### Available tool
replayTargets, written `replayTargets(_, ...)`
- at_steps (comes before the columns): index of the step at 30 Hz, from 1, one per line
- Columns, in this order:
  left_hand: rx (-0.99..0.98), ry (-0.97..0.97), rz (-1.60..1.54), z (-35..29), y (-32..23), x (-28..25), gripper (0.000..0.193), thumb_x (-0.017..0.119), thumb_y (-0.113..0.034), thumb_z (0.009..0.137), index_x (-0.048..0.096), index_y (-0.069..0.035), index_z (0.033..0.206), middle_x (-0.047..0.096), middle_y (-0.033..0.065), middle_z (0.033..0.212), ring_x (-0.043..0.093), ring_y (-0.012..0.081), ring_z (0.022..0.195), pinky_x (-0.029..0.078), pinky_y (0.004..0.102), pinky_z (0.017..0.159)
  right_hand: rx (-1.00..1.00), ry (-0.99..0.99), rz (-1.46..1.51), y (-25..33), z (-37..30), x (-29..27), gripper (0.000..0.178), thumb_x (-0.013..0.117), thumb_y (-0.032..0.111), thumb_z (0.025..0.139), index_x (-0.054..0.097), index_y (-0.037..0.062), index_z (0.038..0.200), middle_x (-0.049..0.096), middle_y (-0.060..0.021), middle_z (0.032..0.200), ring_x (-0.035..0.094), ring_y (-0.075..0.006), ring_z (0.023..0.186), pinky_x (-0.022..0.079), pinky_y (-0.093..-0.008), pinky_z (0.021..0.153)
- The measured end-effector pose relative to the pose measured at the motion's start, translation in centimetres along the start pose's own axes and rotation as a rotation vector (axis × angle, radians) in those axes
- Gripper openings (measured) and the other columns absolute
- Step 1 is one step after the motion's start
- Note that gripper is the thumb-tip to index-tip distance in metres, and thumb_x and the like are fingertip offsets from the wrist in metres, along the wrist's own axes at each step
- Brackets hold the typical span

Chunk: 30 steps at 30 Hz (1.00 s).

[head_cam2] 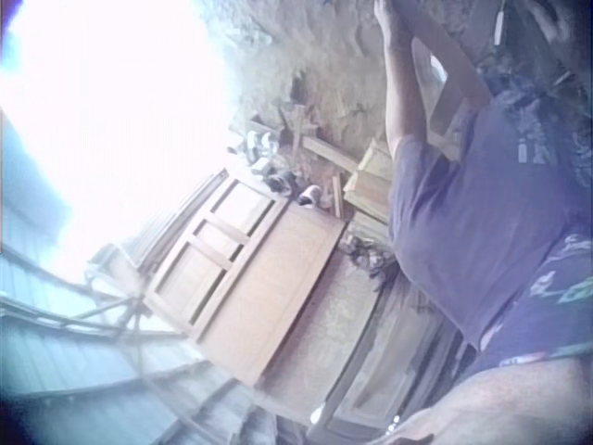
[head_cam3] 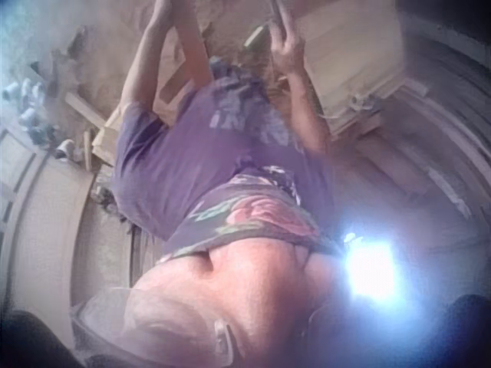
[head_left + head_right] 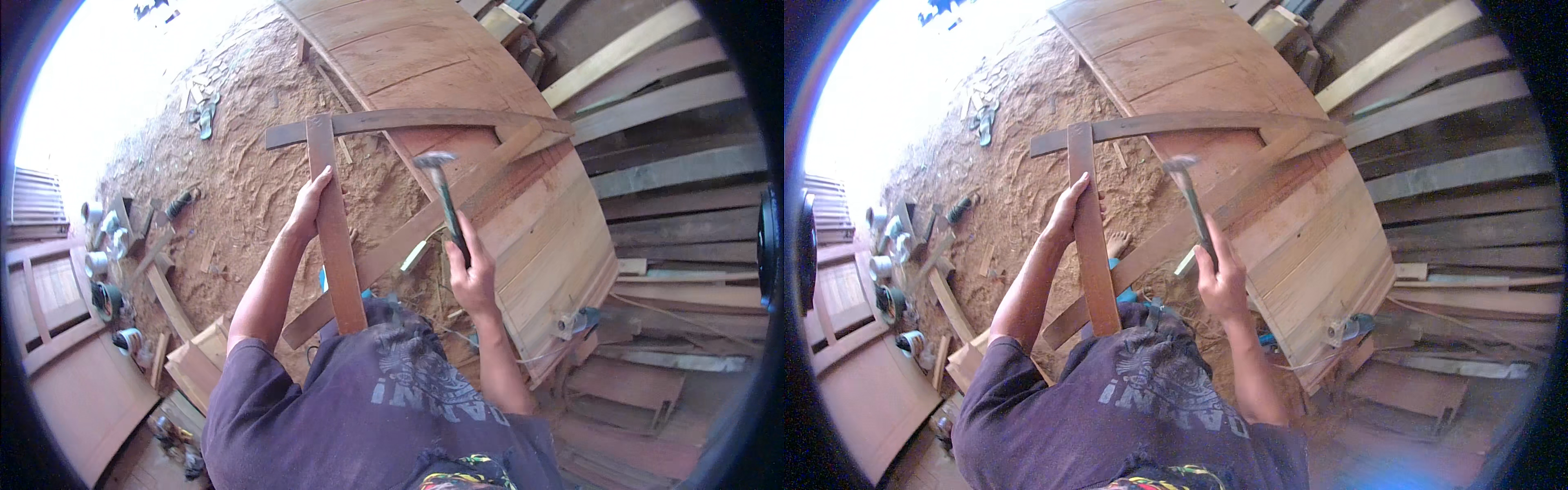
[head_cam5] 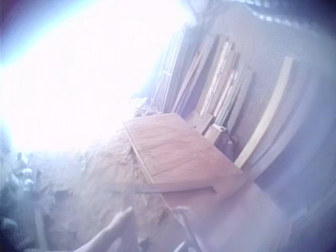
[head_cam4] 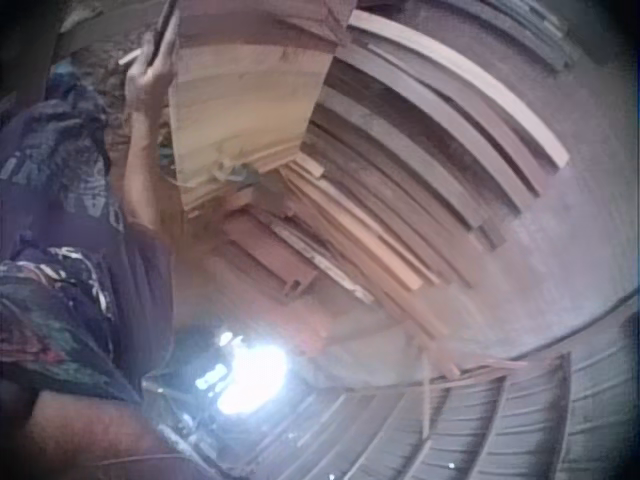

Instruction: The person assembles a wooden frame by hammering nails into joints and using a jigsaw to cut notches. They repeatedly position the frame, hammer, cut, and reposition to fit pieces together in a woodworking shop.

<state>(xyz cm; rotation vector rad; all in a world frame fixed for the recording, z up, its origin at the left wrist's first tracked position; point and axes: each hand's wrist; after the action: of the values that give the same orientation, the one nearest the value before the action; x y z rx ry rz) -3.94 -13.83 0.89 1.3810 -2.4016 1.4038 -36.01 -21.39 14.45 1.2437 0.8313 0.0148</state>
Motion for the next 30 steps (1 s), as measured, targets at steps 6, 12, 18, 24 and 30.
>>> replayTargets(6, 0.016, 0.049, -0.014, 0.3, 0.8, 0.3, 0.05, 0.068, -0.055, 0.101, 0.062, -0.007, 0.109, 0.07, 0.0078, 0.086, 0.071, 0.0196, 0.071, 0.06, 0.0368, 0.063, -0.239, 0.067, -0.218, -3.1, 10.8, 6.2, 0.056, 0.068, 0.007, 0.099, 0.057, 0.0126, 0.153, 0.073, -0.0278, 0.111, 0.072, -0.0456, 0.103, 0.057, -0.0503, 0.088)
replayTargets(12, 0.108, -0.025, 0.031, -0.3, 0.5, 0.4, 0.048, 0.07, -0.052, 0.101, 0.059, -0.008, 0.117, 0.063, 0.0037, 0.089, 0.065, 0.0162, 0.071, 0.057, 0.0362, 0.065, -0.144, 0.123, -0.331, -2.1, 16.0, 10.3, 0.055, 0.071, 0.008, 0.096, 0.061, 0.0146, 0.15, 0.073, -0.027, 0.109, 0.073, -0.0443, 0.1, 0.057, -0.0497, 0.088)
replayTargets(18, 0.068, -0.007, 0.042, -0.1, 0.4, 0.5, 0.049, 0.07, -0.052, 0.101, 0.059, -0.007, 0.117, 0.066, 0.0055, 0.09, 0.066, 0.0173, 0.072, 0.058, 0.0374, 0.065, -0.177, 0.093, -0.327, -3.3, 16.6, 10.8, 0.056, 0.071, 0.008, 0.096, 0.061, 0.0148, 0.151, 0.074, -0.0272, 0.104, 0.073, -0.0437, 0.092, 0.057, -0.0486, 0.082)
replayTargets(24, 0.075, -0.036, 0.1, 1.3, 1.2, -0.5, 0.049, 0.068, -0.056, 0.101, 0.066, -0.007, 0.102, 0.067, 0.0059, 0.081, 0.066, 0.0186, 0.067, 0.057, 0.0368, 0.062, -0.204, 0.037, -0.206, -4.6, 14.1, 8.8, 0.053, 0.074, 0.009, 0.095, 0.064, 0.012, 0.147, 0.076, -0.0259, 0.104, 0.077, -0.0359, 0.09, 0.059, -0.0441, 0.077)
replayTargets(30, -0.014, -0.057, 0.091, -0.1, -0.5, 0.4, 0.053, 0.067, -0.058, 0.1, 0.067, -0.005, 0.1, 0.068, 0.0081, 0.078, 0.069, 0.0207, 0.065, 0.057, 0.0358, 0.059, -0.067, -0.245, -0.168, -6.3, 1.7, 1.5, 0.044, 0.07, 0.008, 0.102, 0.062, -0.0005, 0.144, 0.078, -0.016, 0.114, 0.074, -0.0193, 0.091, 0.059, -0.0345, 0.081)
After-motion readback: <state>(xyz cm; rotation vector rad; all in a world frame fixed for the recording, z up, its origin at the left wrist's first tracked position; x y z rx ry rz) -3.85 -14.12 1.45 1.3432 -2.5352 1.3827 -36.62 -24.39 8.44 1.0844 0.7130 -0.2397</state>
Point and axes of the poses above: each hand's wrist, its own z-axis towards the middle knuckle, its own x-axis out of the palm, y = z × x
